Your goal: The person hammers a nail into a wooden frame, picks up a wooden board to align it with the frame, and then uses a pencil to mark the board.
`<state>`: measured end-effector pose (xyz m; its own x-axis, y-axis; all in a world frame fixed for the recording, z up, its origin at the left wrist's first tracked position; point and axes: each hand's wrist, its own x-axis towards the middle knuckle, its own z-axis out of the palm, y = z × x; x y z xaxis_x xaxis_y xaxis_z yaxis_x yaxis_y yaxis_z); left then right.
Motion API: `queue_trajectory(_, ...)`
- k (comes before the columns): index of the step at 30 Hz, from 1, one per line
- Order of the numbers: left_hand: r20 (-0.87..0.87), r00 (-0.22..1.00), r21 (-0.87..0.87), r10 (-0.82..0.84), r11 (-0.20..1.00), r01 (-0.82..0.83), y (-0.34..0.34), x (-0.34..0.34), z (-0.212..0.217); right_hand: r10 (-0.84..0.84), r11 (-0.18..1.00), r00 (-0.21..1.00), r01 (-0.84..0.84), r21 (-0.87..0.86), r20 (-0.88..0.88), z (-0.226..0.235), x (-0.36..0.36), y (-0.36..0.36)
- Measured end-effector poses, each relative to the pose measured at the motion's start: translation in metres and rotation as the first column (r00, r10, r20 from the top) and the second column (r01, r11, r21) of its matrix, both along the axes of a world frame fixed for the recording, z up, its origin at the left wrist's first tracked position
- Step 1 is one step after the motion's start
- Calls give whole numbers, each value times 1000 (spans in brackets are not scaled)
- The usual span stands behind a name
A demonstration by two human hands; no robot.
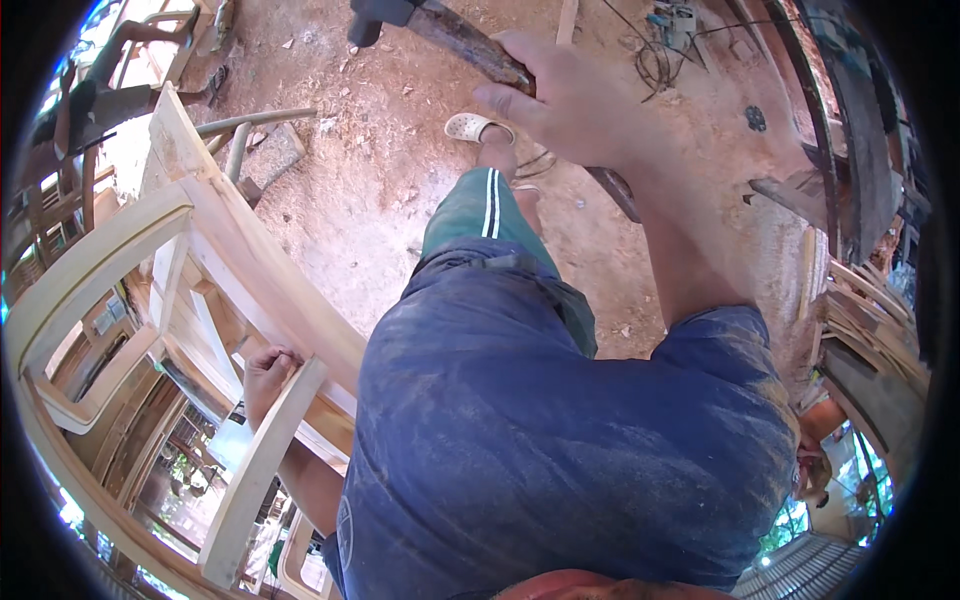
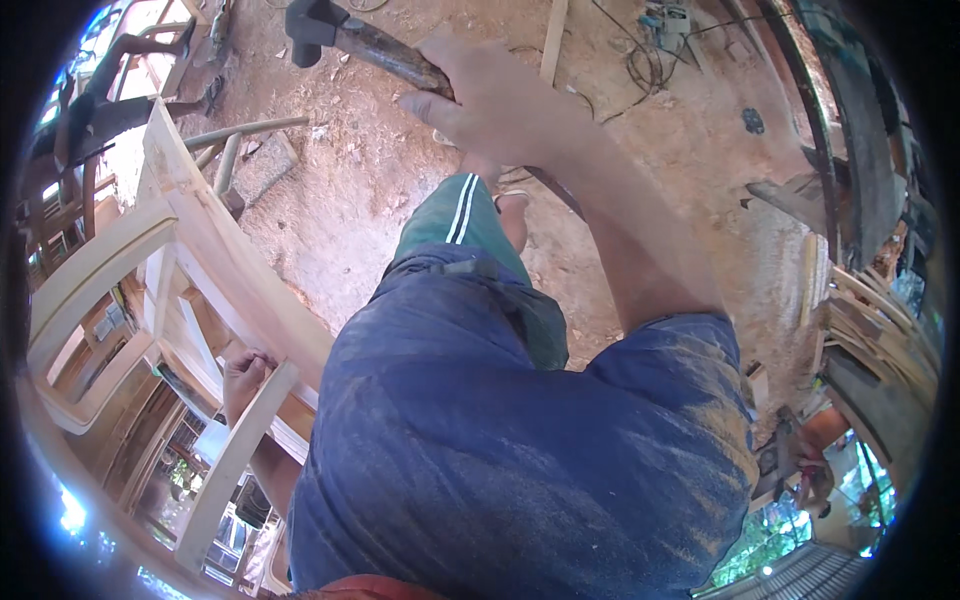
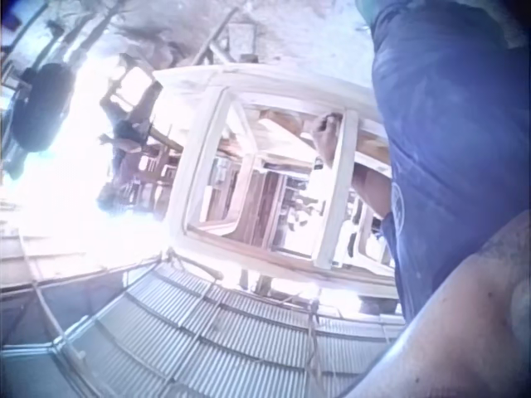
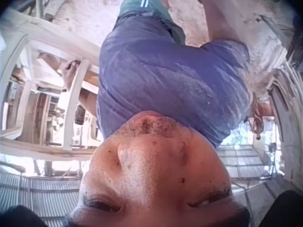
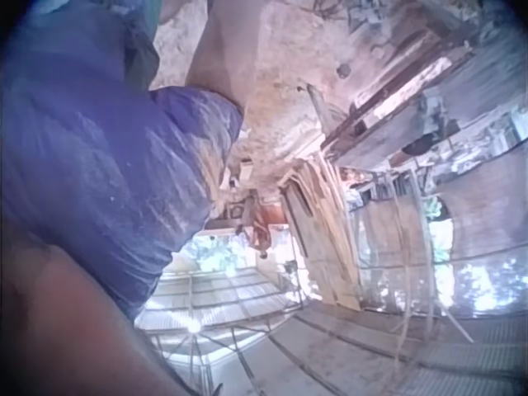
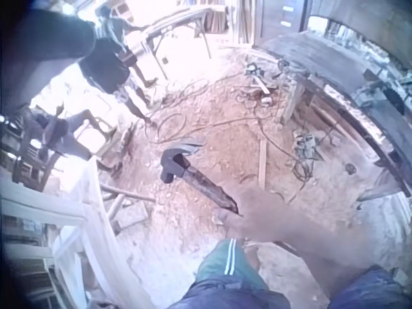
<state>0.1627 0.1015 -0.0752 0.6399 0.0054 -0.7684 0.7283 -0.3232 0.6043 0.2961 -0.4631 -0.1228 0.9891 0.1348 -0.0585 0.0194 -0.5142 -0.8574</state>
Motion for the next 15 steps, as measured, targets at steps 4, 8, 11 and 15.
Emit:
queue_trajectory(4, 0, 995, -18, 95, 995, -95, 1, -14, 3, 75, 996, 997, -73, 44, -32, -5, 5, 15)
queue_trajectory(8, 8, 1000, 82, -5, 997, 4, -19, 7, 10, 86, 988, 977, -58, 145, -195, 2, 10, 24)
queue_trajectory(11, 3, 994, -25, 108, 994, -108, -8, -4, 1, 111, 987, 976, -86, 134, -189, -3, 13, 40)
queue_trajectory(15, 27, 993, -146, 113, 983, -108, 6, -6, -2, 154, 987, 979, -147, 61, -134, -15, 17, 53)
